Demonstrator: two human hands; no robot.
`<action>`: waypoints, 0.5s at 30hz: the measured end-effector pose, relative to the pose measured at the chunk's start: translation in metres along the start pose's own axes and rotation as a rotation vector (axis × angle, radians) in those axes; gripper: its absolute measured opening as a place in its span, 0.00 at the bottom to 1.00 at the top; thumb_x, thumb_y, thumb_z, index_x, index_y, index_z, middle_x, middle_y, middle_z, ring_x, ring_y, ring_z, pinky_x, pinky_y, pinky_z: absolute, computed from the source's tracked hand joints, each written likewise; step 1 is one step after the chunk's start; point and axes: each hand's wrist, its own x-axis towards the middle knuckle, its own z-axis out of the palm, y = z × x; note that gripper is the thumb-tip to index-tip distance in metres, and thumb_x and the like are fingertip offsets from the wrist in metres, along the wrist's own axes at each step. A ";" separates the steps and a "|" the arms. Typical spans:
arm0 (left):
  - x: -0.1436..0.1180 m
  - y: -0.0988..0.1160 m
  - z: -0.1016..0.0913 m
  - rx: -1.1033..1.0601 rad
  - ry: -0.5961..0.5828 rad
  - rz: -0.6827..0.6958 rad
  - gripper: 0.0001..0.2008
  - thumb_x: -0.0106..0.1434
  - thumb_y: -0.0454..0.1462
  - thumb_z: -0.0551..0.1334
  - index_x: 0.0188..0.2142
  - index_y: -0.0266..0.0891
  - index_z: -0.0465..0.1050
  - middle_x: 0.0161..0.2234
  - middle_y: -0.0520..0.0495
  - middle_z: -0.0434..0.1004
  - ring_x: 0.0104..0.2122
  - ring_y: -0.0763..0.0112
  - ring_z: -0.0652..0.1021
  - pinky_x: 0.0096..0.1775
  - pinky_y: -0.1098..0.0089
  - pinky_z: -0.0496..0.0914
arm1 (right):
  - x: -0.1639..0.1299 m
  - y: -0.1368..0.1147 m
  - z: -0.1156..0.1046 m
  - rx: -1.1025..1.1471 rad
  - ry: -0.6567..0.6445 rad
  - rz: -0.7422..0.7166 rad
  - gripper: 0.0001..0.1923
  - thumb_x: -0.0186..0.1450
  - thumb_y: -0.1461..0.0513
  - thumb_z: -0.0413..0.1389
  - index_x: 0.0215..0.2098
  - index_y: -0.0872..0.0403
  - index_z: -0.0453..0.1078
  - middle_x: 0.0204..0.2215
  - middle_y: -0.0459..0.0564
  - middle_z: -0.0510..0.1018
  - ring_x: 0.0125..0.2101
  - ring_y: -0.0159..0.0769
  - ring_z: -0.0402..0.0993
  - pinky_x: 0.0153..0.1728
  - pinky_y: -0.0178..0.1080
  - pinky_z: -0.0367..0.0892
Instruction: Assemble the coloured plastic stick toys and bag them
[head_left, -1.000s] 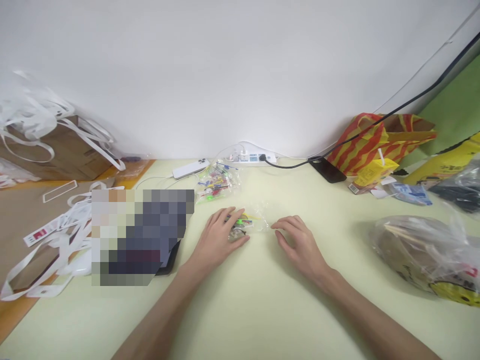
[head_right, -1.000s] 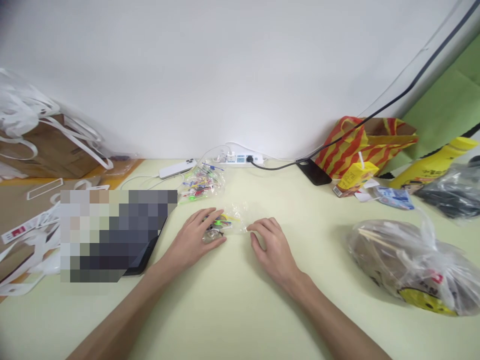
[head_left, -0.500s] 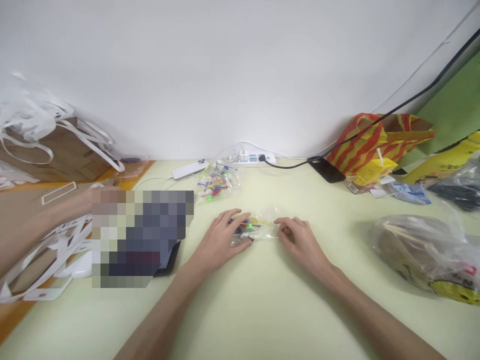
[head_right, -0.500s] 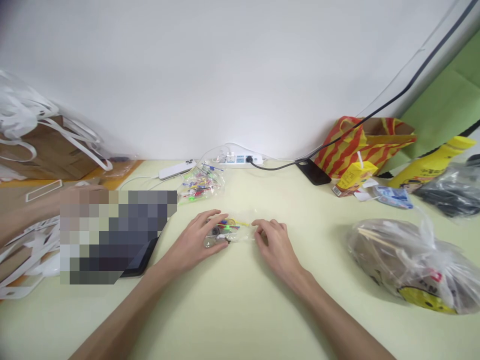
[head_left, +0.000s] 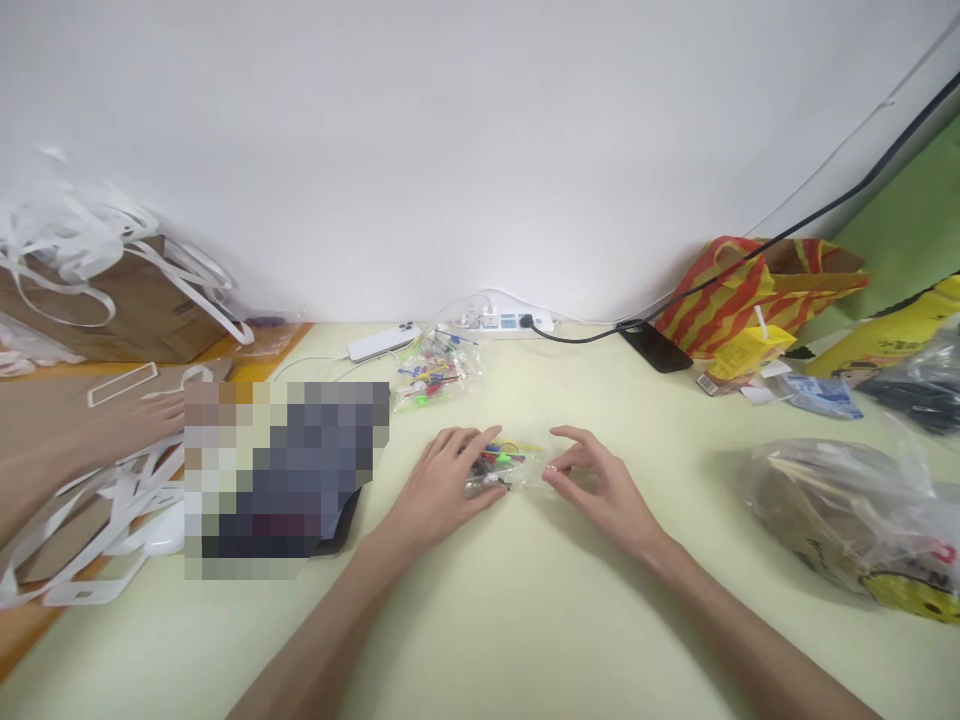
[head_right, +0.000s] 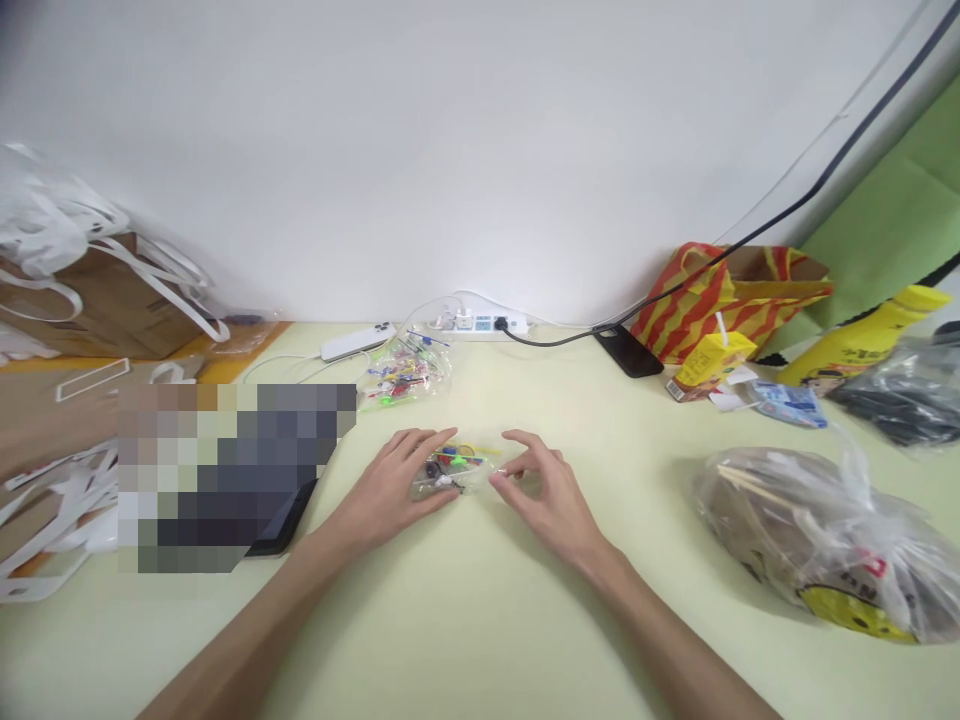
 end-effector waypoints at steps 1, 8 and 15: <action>0.000 0.000 0.000 -0.006 0.007 0.006 0.34 0.64 0.43 0.67 0.67 0.52 0.57 0.54 0.44 0.71 0.55 0.55 0.71 0.56 0.53 0.69 | 0.000 -0.001 0.000 0.022 0.003 0.001 0.25 0.66 0.51 0.59 0.59 0.46 0.64 0.36 0.48 0.83 0.42 0.45 0.79 0.48 0.49 0.69; 0.000 0.005 -0.005 -0.097 -0.046 -0.043 0.39 0.61 0.43 0.70 0.68 0.54 0.56 0.55 0.45 0.69 0.58 0.54 0.68 0.57 0.54 0.71 | 0.003 -0.002 -0.006 0.173 0.143 -0.003 0.15 0.67 0.54 0.58 0.49 0.50 0.68 0.28 0.46 0.80 0.35 0.41 0.77 0.42 0.43 0.68; -0.001 0.012 -0.010 -0.183 -0.083 -0.013 0.39 0.60 0.35 0.68 0.68 0.53 0.55 0.60 0.46 0.67 0.61 0.54 0.65 0.61 0.52 0.68 | 0.005 0.004 -0.011 0.296 0.247 0.005 0.13 0.65 0.54 0.60 0.46 0.50 0.69 0.26 0.45 0.78 0.32 0.41 0.76 0.38 0.42 0.66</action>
